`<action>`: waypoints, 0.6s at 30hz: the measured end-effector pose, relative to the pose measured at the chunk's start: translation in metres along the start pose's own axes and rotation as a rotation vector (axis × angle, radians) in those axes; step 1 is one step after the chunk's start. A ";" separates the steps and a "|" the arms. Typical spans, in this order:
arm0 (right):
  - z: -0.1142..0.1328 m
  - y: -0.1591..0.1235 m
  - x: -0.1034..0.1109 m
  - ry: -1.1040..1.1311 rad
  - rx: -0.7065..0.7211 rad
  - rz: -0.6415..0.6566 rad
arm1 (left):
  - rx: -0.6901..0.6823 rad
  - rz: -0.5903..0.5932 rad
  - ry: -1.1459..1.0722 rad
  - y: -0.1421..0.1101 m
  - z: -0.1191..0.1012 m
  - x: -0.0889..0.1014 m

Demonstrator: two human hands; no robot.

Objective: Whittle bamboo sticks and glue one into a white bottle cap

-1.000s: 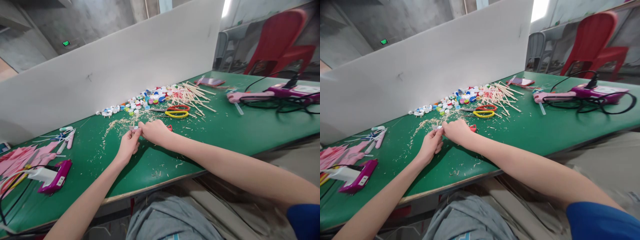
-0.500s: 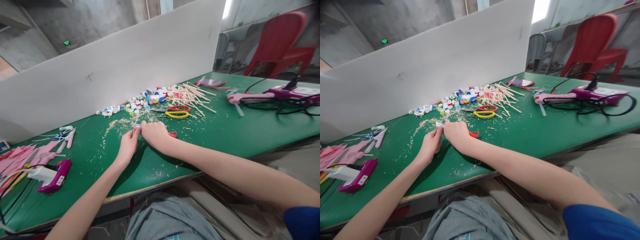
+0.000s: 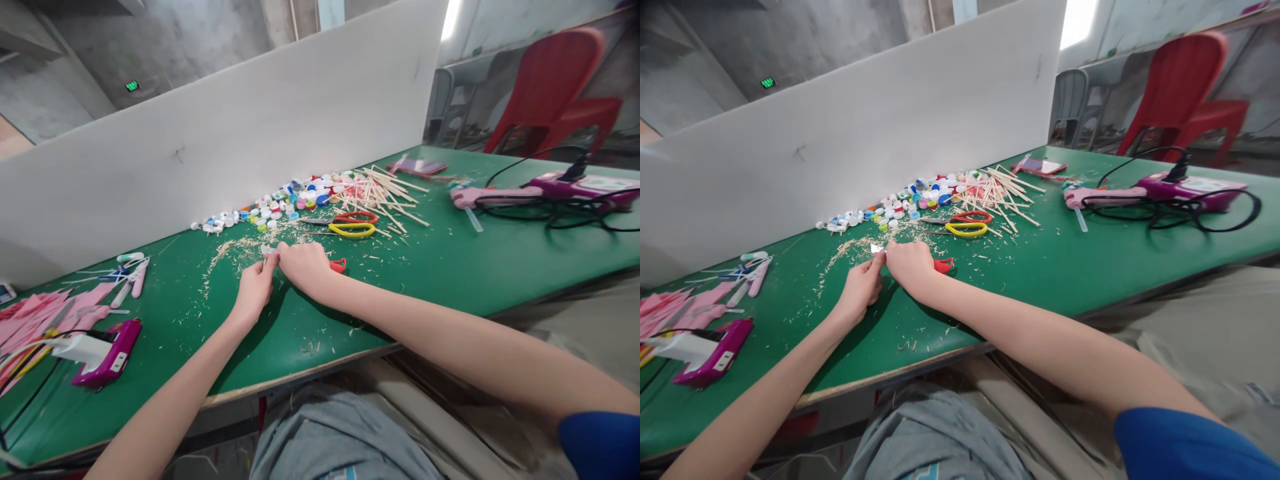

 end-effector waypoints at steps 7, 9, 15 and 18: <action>-0.004 0.007 -0.004 0.009 0.005 -0.010 | 0.002 0.000 -0.038 0.006 0.002 -0.002; -0.004 0.007 -0.005 0.014 0.007 -0.014 | -0.002 -0.005 -0.040 0.008 0.002 -0.002; -0.004 0.010 -0.003 0.016 -0.007 -0.027 | -0.006 -0.011 -0.041 0.007 0.001 -0.002; -0.031 0.017 0.007 -0.008 -0.087 -0.047 | -0.040 -0.010 -0.038 -0.001 0.003 0.000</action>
Point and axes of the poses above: each hand's wrist, its own y-axis towards the middle knuckle, its own x-axis out of the back of the hand, z = x × y, the point moved 1 cm from there along y, towards the middle knuckle, and after that the axes turned 7 degrees about -z, right-handed, at the moved point
